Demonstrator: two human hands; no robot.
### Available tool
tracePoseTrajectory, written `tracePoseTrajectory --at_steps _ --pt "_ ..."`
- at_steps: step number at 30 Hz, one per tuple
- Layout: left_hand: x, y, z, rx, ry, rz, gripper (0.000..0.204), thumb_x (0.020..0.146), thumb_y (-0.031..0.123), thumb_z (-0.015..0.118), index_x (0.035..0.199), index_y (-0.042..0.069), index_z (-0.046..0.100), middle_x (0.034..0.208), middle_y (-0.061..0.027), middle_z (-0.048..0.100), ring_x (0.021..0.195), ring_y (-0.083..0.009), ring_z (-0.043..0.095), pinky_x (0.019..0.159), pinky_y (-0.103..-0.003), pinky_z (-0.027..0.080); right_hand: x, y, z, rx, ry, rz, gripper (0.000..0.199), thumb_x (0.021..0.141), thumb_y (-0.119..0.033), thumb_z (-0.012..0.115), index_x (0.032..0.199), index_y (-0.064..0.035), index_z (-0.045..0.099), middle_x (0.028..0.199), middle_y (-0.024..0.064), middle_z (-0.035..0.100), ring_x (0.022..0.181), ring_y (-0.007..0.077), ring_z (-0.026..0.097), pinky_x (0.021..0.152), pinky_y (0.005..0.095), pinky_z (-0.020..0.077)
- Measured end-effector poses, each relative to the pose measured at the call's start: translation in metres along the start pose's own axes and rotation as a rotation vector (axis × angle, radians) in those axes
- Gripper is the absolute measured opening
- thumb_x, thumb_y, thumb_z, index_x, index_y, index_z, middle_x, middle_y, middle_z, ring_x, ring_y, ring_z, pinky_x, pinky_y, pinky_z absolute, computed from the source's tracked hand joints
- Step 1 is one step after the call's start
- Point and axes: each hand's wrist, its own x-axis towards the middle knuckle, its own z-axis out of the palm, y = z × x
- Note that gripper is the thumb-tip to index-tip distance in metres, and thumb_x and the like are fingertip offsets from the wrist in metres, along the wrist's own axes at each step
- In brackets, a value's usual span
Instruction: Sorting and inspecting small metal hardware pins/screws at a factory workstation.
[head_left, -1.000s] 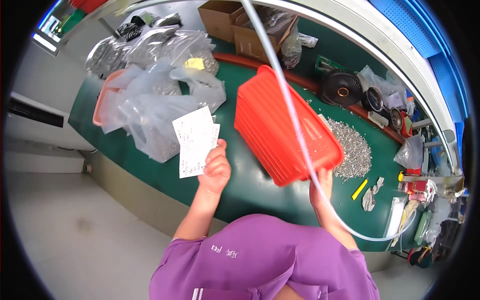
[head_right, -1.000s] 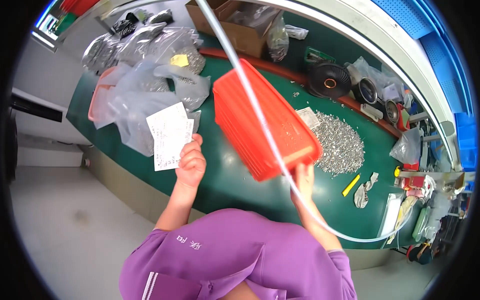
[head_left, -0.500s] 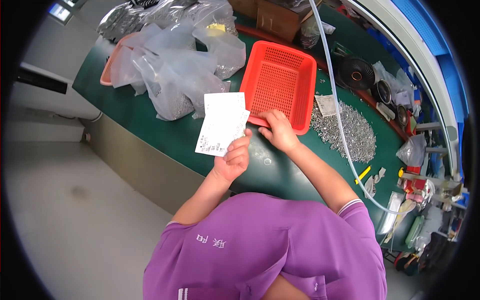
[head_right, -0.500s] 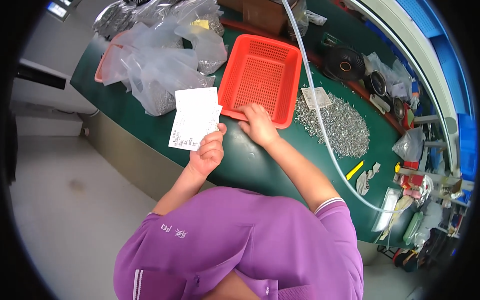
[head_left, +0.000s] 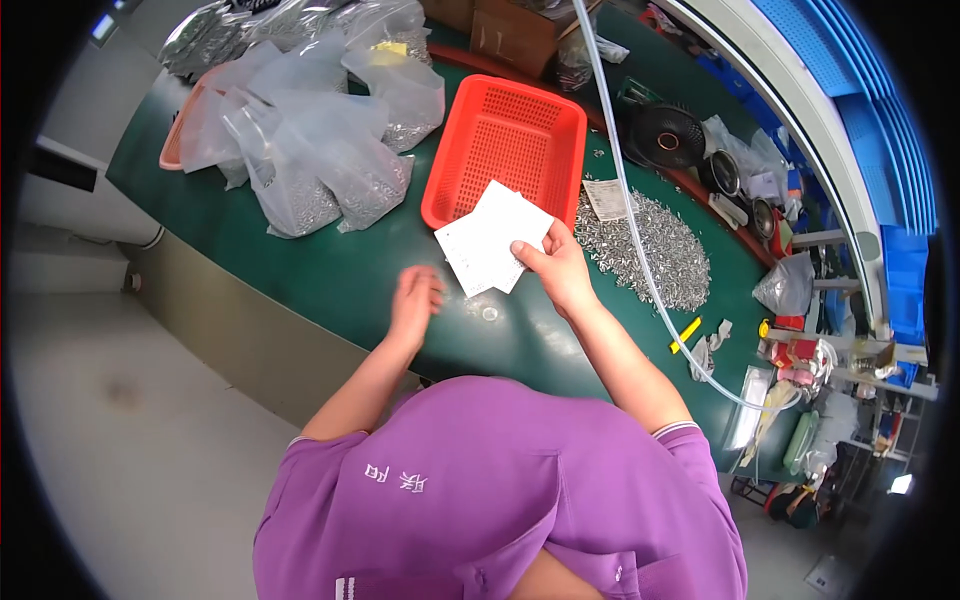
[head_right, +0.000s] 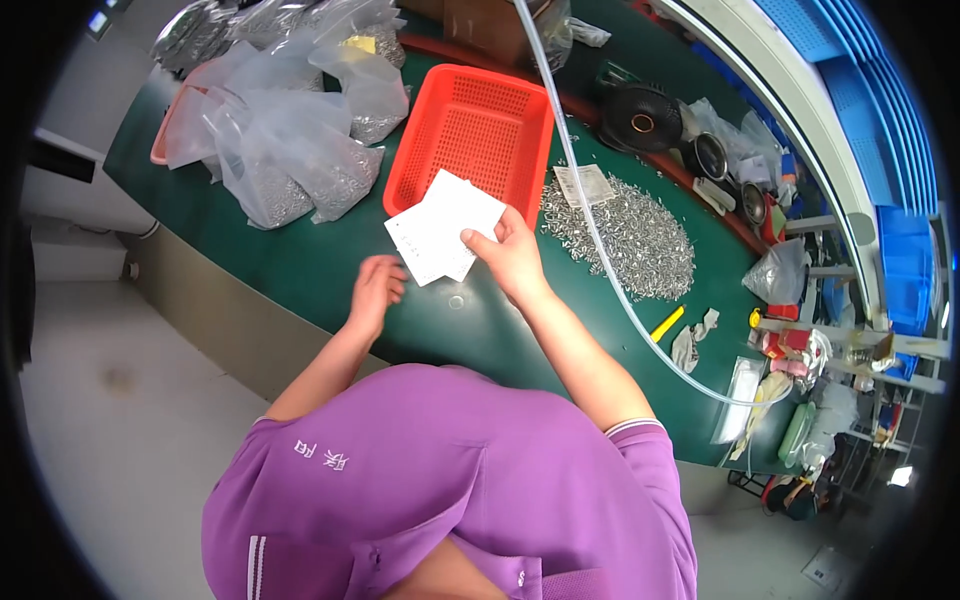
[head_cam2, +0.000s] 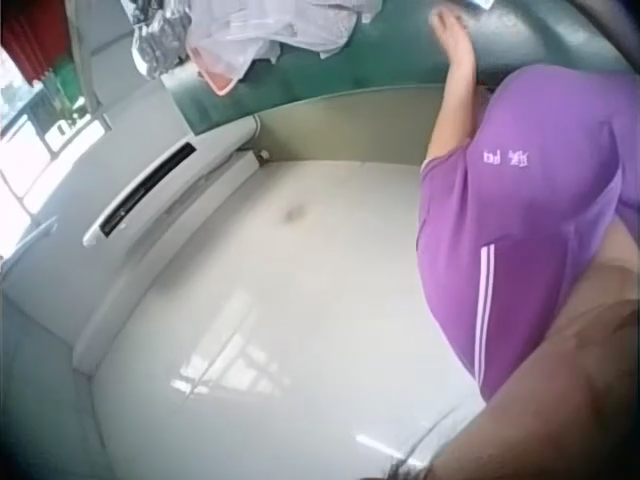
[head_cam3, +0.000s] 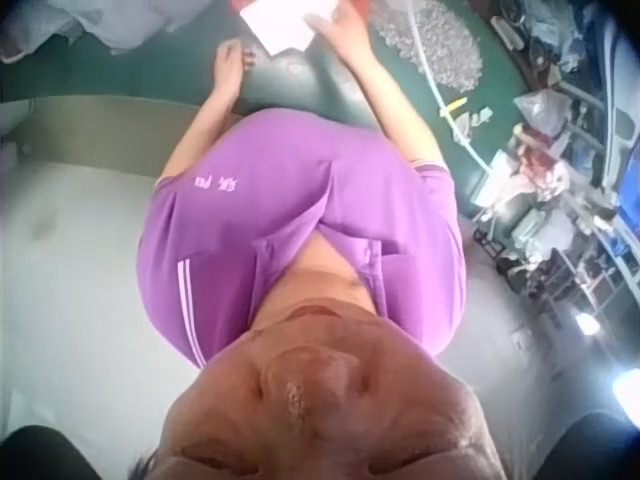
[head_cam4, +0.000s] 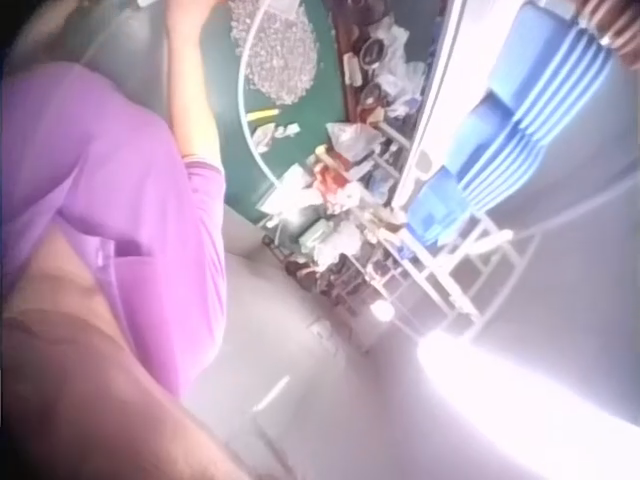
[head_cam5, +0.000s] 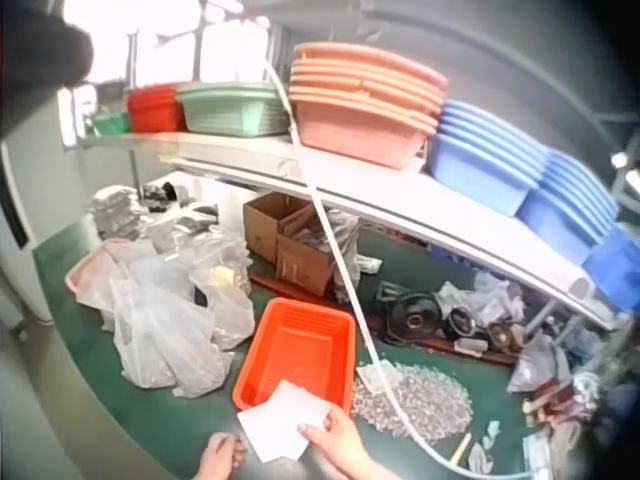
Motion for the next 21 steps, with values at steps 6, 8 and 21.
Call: tracePoseTrajectory --at_steps 6,8,21 --pt "0.055 0.005 -0.02 1.047 0.168 0.666 0.057 0.083 0.017 0.053 0.134 0.001 0.031 0.142 -0.019 0.024 0.132 -0.0353 0.021 0.109 -0.048 0.015 -0.011 0.008 -0.022 0.039 0.123 -0.017 0.045 0.079 0.003 0.06 0.12 0.0063 0.041 0.116 0.0134 0.055 0.107 0.0179 0.053 0.092 0.0298 0.0428" --pt "0.076 0.001 -0.008 1.129 0.095 0.686 0.057 0.083 0.017 0.053 0.133 0.0 0.032 0.142 -0.0194 0.023 0.133 -0.0342 0.021 0.109 -0.047 0.014 -0.013 0.008 -0.023 0.061 0.147 -0.015 0.046 0.079 0.003 0.06 0.12 0.0063 0.041 0.115 0.0134 0.055 0.107 0.018 0.054 0.092 0.0296 0.0429" --pt "0.093 -0.007 0.026 1.163 -0.016 0.708 0.052 0.08 0.016 0.056 0.129 0.008 0.041 0.136 -0.0175 0.033 0.131 -0.0366 0.022 0.109 -0.049 0.016 -0.011 0.028 -0.052 -0.004 0.267 -0.116 0.042 0.083 -0.002 0.058 0.122 0.0023 0.043 0.109 0.0098 0.059 0.095 0.0159 0.059 0.081 0.0292 0.0488"
